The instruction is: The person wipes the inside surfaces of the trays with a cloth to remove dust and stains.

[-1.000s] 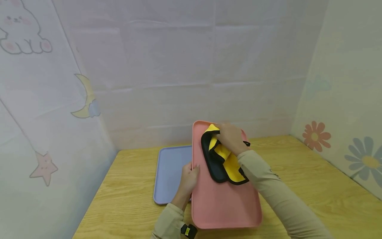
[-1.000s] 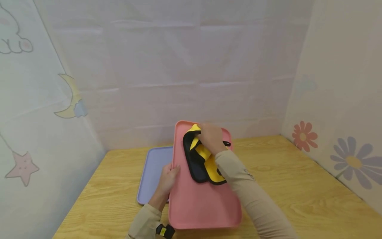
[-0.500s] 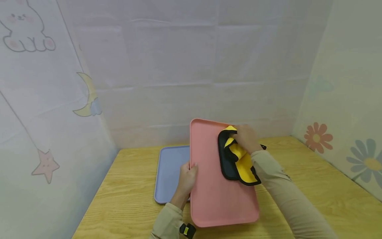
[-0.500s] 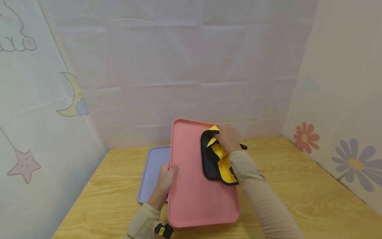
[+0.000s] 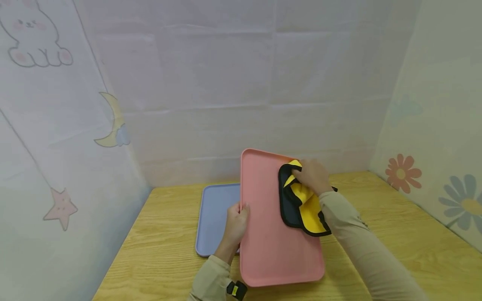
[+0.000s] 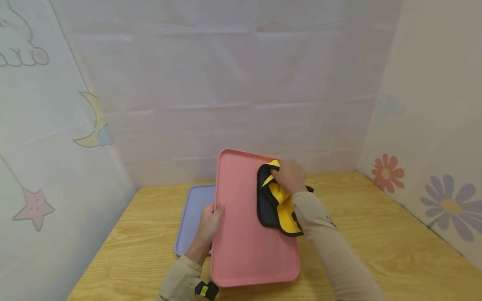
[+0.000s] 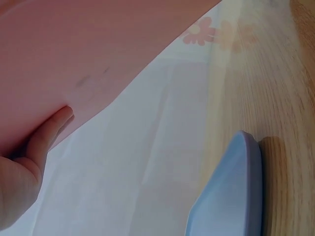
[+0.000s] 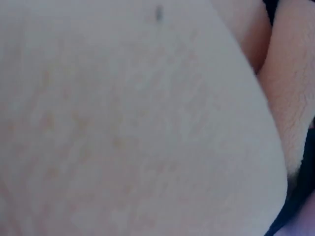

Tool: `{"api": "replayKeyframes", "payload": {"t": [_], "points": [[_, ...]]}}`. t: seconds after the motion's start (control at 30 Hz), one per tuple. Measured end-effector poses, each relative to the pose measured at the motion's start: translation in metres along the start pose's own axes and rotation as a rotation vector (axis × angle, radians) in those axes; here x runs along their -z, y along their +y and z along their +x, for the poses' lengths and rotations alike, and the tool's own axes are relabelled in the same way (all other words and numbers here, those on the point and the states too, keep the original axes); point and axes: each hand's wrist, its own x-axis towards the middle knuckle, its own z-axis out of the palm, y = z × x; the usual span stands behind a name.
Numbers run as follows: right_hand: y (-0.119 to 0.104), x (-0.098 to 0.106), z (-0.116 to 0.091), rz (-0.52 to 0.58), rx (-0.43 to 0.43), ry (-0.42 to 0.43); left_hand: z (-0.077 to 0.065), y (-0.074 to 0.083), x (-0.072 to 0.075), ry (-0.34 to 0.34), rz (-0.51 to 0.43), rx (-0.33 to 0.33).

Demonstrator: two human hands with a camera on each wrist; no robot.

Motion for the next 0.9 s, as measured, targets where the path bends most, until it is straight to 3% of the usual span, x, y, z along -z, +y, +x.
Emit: {"api": "replayKeyframes", "payload": {"t": [0.23,0.4,0.73,0.9], "points": [[-0.008,-0.009,-0.002,0.098,-0.019,-0.005,-0.001,-0.003,-0.001,0.021,0.008,-0.014],[-0.024,-0.008,-0.003,0.134,0.010,0.056,0.000,-0.003,-0.001,-0.009,0.008,-0.002],[-0.058,-0.006,-0.009,0.168,0.091,0.133,-0.009,0.025,-0.007,-0.025,0.061,-0.015],[-0.075,-0.008,-0.013,0.191,0.178,0.182,-0.012,0.026,-0.008,-0.055,0.046,-0.014]]}}
